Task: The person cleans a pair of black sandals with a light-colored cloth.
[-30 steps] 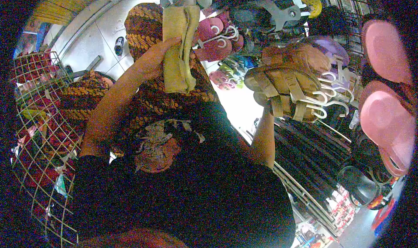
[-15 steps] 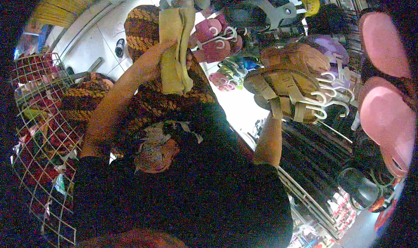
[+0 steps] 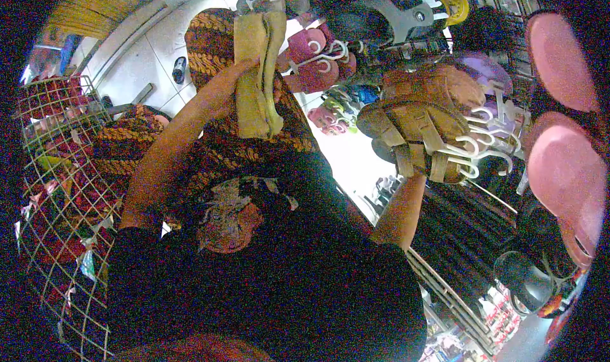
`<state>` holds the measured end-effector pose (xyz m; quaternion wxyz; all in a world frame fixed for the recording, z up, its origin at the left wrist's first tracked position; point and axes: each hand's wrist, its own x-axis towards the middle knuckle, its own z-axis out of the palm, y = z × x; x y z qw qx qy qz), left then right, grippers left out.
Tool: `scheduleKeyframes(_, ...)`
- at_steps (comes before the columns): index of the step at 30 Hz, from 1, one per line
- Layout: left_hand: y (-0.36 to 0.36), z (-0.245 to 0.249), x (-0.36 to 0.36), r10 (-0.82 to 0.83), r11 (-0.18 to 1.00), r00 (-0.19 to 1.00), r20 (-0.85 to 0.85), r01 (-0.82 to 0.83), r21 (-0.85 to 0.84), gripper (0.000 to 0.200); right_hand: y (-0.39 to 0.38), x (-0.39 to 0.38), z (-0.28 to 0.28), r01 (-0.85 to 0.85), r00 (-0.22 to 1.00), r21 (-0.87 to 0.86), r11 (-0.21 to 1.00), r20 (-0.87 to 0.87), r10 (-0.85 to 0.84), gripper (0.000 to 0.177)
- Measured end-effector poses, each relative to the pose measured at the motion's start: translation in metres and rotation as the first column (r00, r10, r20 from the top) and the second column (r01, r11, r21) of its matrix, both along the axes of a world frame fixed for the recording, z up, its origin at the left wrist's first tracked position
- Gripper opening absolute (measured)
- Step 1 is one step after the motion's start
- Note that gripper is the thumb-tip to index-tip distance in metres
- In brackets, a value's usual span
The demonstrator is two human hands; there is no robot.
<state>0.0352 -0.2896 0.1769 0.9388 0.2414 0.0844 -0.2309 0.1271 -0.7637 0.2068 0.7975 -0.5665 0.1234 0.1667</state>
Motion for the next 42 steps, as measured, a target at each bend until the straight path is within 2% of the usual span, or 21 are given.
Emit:
scheduleKeyframes(13, -0.003, -0.004, 0.001, -0.024, 0.994, 0.999, 0.041, 0.028, -0.104, 0.039, -0.015, -0.012, 0.019, -0.026, 1.0, 0.057, 0.998, 0.002, 0.026, 0.067)
scheduleKeyframes(16, -0.002, -0.001, 0.001, -0.006, 0.999, 1.0, 0.02, 0.007, -0.05, 0.039, -0.015, -0.017, 0.019, -0.025, 1.0, 0.061, 0.998, -0.001, 0.025, 0.067)
scheduleKeyframes(19, 0.0, 0.004, -0.001, -0.007, 0.997, 0.999, -0.042, 0.004, -0.071, 0.039, -0.013, -0.023, 0.018, -0.025, 1.0, 0.067, 0.997, -0.004, 0.025, 0.066)
scheduleKeyframes(25, 0.005, 0.007, -0.003, -0.012, 1.0, 1.0, -0.004, 0.012, -0.018, 0.041, 0.0, -0.028, 0.009, -0.049, 0.999, 0.099, 0.994, -0.004, 0.05, 0.066)
scheduleKeyframes(31, 0.007, 0.01, -0.004, -0.01, 0.998, 1.0, -0.014, 0.009, -0.058, 0.041, 0.007, -0.024, 0.008, -0.074, 0.997, 0.117, 0.99, 0.001, 0.075, 0.065)
scheduleKeyframes(39, 0.005, 0.008, -0.002, -0.009, 1.0, 0.999, -0.032, 0.009, -0.002, 0.042, -0.005, -0.026, 0.011, -0.087, 0.996, 0.145, 0.986, 0.007, 0.087, 0.064)
scheduleKeyframes(42, 0.003, 0.004, 0.0, -0.008, 1.0, 1.0, -0.019, 0.008, -0.014, 0.042, -0.024, -0.024, 0.01, -0.023, 0.999, 0.045, 0.999, -0.034, 0.024, 0.064)
